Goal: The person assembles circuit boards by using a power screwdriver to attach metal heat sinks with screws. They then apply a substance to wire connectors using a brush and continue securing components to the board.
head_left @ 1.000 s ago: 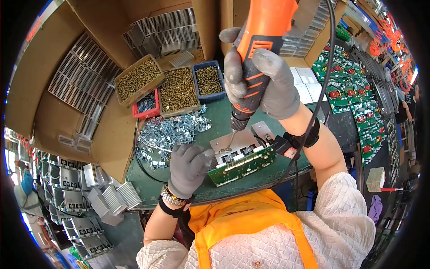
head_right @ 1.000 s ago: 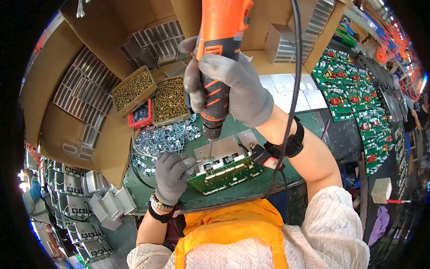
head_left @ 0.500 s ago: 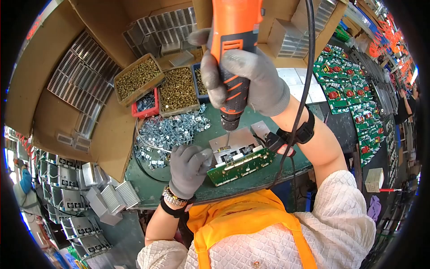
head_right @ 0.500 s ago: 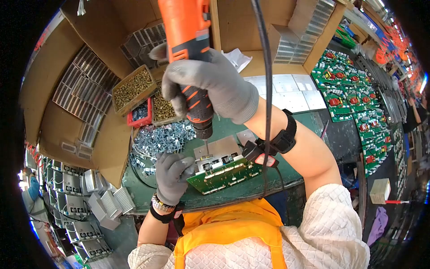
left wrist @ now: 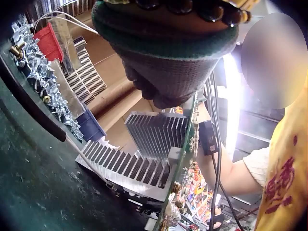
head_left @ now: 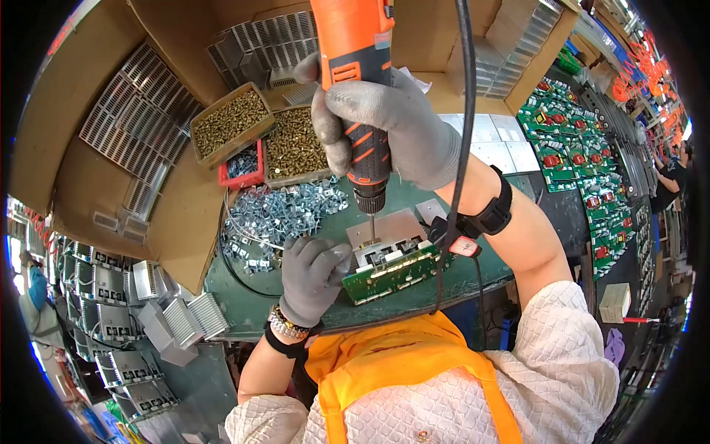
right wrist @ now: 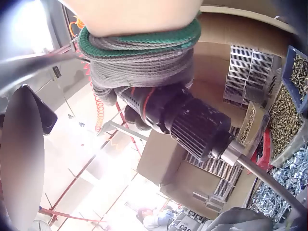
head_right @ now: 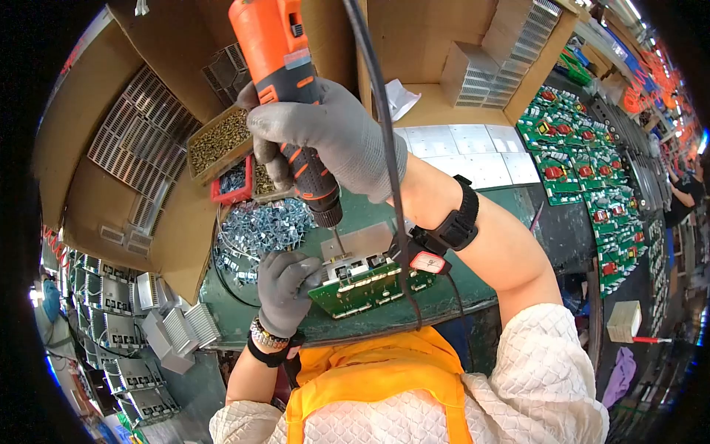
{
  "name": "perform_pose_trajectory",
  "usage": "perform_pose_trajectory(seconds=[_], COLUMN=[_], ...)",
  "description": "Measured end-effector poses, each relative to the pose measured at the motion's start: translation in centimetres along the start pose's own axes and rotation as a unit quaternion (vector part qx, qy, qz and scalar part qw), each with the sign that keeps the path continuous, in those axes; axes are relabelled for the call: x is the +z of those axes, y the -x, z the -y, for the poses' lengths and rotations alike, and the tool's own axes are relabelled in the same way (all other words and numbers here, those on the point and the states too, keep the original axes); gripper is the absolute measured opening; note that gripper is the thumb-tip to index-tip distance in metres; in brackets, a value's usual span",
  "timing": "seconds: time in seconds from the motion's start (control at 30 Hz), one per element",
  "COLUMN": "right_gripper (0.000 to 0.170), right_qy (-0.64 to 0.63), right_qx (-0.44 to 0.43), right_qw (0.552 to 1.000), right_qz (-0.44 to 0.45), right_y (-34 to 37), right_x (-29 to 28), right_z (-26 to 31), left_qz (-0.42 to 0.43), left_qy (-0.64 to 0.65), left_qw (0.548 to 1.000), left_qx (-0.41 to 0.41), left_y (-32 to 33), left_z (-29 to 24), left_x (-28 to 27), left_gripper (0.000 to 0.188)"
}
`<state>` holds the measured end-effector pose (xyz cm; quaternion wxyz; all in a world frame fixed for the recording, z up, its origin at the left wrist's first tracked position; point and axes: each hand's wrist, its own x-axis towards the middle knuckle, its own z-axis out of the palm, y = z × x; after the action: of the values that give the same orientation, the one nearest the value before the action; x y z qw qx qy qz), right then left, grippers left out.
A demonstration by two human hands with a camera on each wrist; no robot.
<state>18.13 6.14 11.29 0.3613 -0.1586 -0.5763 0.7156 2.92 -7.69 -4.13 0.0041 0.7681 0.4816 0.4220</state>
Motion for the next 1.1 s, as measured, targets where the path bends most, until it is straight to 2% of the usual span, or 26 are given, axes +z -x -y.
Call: perform_pose_trajectory(seconds=[0.2, 0.47, 1.1], right_gripper=[0.042, 0.041, 0.041], right_qy=[-0.031, -0.041, -0.043], right_qx=[0.004, -0.003, 0.013], right_qw=[0.999, 0.999, 0.999], right_qz=[-0.022, -0.006, -0.008], right_y=[0.08, -0.2, -0.56], right_x=[-0.64, -0.63, -0.23], right_z=[-0.53, -0.63, -0.77], left_qz=[0.008, 0.012, 0.02], left_qy=[-0.003, 0.032, 0.016], left_qw=[1.0, 0.999, 1.0], left_qx=[0.006, 0.007, -0.005], left_y=[0.14, -0.26, 0.08], left_z=[0.13, -0.07, -0.4], left_x=[0.14, -0.02, -0.05], left_gripper=[0.027, 0.026, 0.025])
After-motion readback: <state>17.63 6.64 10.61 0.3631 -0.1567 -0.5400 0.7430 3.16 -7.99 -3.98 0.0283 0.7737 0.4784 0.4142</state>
